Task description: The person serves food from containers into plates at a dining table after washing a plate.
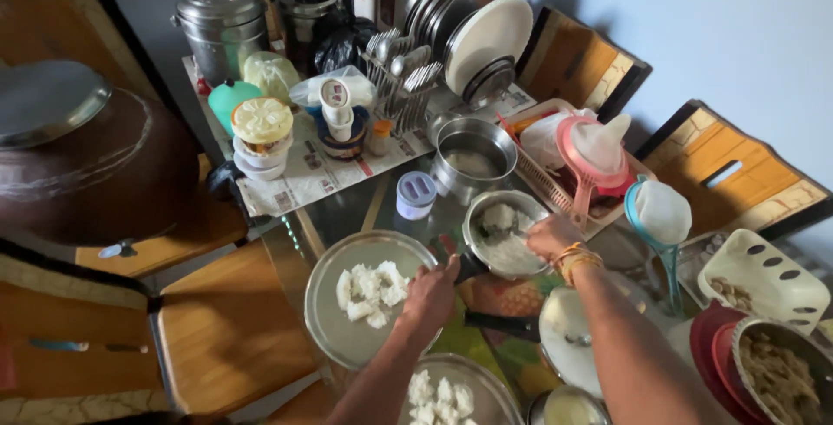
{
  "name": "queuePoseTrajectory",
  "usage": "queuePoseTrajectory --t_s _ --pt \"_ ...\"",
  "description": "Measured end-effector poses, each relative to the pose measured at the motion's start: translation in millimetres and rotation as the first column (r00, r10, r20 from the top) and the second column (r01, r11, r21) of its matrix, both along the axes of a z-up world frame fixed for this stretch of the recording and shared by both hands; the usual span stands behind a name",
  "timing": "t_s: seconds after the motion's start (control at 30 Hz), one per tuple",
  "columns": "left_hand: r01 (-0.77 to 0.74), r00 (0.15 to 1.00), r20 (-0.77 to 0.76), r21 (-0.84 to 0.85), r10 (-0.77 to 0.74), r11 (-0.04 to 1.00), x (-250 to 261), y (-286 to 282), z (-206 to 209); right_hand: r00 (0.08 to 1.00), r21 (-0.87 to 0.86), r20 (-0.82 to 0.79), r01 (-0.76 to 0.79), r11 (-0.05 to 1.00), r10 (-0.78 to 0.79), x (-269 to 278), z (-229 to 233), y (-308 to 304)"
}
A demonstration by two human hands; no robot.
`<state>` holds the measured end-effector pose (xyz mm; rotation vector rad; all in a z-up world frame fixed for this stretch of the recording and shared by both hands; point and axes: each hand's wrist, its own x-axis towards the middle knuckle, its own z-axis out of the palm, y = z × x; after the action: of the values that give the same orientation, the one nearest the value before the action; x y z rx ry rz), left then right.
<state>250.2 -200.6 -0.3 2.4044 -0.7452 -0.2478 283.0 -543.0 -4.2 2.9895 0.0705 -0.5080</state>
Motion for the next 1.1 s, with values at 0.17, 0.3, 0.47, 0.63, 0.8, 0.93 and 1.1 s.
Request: queuePoseTrajectory --t_s 0.17,0.3,0.47,0.63,0.8,0.93,1.1 --pt "0.013 0.999 0.03 0.017 -0.013 1.0 -25.4 17.2 24.1 0.846 0.666 0.09 0.342 0.663 -0.526 -58.5 46.5 33.6" --pt "0.044 0.985 0.171 -0.16 -0.016 0.986 -55.1 43.5 24.0 0.787 0.822 0.043 0.323 0.47 -0.616 -110.3 91.1 66.5" --pt "0.051 0.99 0.143 -0.234 -0.018 0.971 -96.3 93.6 13.4 0.803 0.921 -0.058 0.273 0.279 -0.594 -192.5 125.0 133.7" --pt "0.04 0.999 -0.008 -0.269 -0.044 0.962 -138.6 140.2 2.6 0.822 0.934 -0.113 0.279 0.222 -0.559 -265.1 104.8 200.5" --pt "-0.012 0.996 -0.088 -0.313 -0.017 0.95 -167.1 166.3 -19.2 0.824 0.908 -0.019 0.252 0.335 -0.566 -298.3 50.7 250.5" --pt "-0.023 0.997 -0.082 -0.32 -0.003 0.947 -171.6 177.7 -44.7 0.817 0.807 0.168 0.208 0.553 -0.551 -274.2 37.8 299.1" --pt "-0.144 0.969 -0.236 -0.284 0.076 0.948 -175.3 196.0 -0.5 0.674 0.57 0.599 0.02 0.821 -0.433 -228.2 10.1 348.6"
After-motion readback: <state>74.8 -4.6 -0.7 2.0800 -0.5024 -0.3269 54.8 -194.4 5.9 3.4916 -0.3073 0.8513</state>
